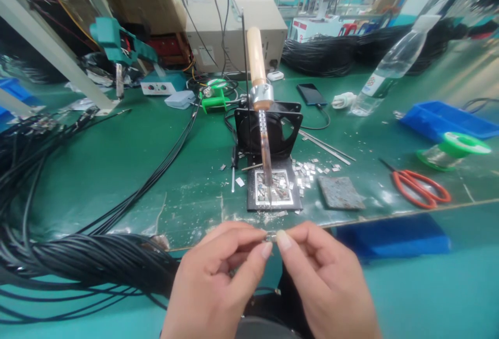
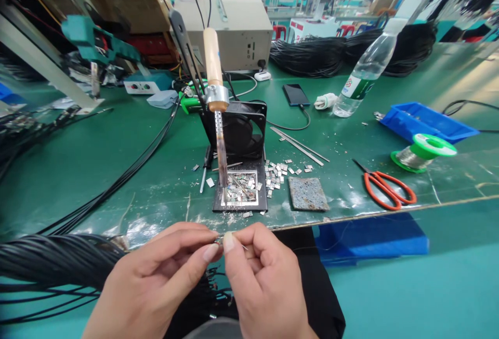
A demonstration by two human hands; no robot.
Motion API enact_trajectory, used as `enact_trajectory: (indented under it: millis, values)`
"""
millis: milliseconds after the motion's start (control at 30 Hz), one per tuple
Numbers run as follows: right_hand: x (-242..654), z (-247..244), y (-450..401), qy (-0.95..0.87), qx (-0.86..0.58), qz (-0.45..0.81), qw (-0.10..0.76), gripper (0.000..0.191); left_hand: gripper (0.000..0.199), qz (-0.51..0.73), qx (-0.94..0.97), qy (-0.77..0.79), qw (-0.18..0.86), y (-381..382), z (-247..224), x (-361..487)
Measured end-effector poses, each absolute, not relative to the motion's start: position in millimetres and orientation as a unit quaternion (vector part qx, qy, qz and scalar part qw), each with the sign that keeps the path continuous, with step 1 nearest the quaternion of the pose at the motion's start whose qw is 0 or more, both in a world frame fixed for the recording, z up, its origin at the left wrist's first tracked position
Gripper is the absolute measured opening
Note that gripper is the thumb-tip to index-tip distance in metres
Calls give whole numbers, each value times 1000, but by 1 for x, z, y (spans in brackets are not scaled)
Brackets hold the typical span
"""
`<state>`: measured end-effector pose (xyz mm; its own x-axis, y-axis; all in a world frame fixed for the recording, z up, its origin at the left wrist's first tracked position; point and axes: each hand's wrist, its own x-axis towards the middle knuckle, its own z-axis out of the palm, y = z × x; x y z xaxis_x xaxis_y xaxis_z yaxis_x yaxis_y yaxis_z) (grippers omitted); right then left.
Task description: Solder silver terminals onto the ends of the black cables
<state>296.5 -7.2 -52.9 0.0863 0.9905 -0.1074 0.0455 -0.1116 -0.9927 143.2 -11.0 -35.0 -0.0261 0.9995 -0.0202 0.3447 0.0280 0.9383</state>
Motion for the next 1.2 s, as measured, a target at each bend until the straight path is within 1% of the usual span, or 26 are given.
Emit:
enact_trajectory:
  millis: [233, 367, 500, 567, 733, 833, 933, 1067, 1200]
  values:
    - [290, -56, -12, -449, -558, 495, 493, 30, 14, 401, 597, 590, 366, -10, -37, 147]
    - [293, -57, -9, -463, -555, 494, 484, 29, 15, 391, 601, 595, 362, -10, -37, 145]
    - [300, -56, -3, -500, -541, 506, 448, 29, 15, 391, 599, 584, 383, -8, -35, 143]
    - [303, -55, -2, -490, -539, 526, 438, 31, 16, 388, 595, 582, 397, -7, -34, 142]
    - [302, -51, 1, -430, -505, 598, 451, 37, 18, 401, 553, 569, 459, -5, -34, 142]
    - [301, -52, 1, -416, -483, 612, 468, 39, 17, 414, 531, 551, 493, -6, -35, 141]
    - [301, -56, 0, -415, -482, 619, 461, 38, 17, 412, 518, 550, 509, -6, -37, 141]
    - [304, -57, -1, -425, -499, 612, 443, 37, 18, 406, 545, 553, 482, -5, -37, 142]
    - [307, -56, -2, -459, -526, 567, 437, 36, 13, 401, 585, 554, 435, -5, -37, 141]
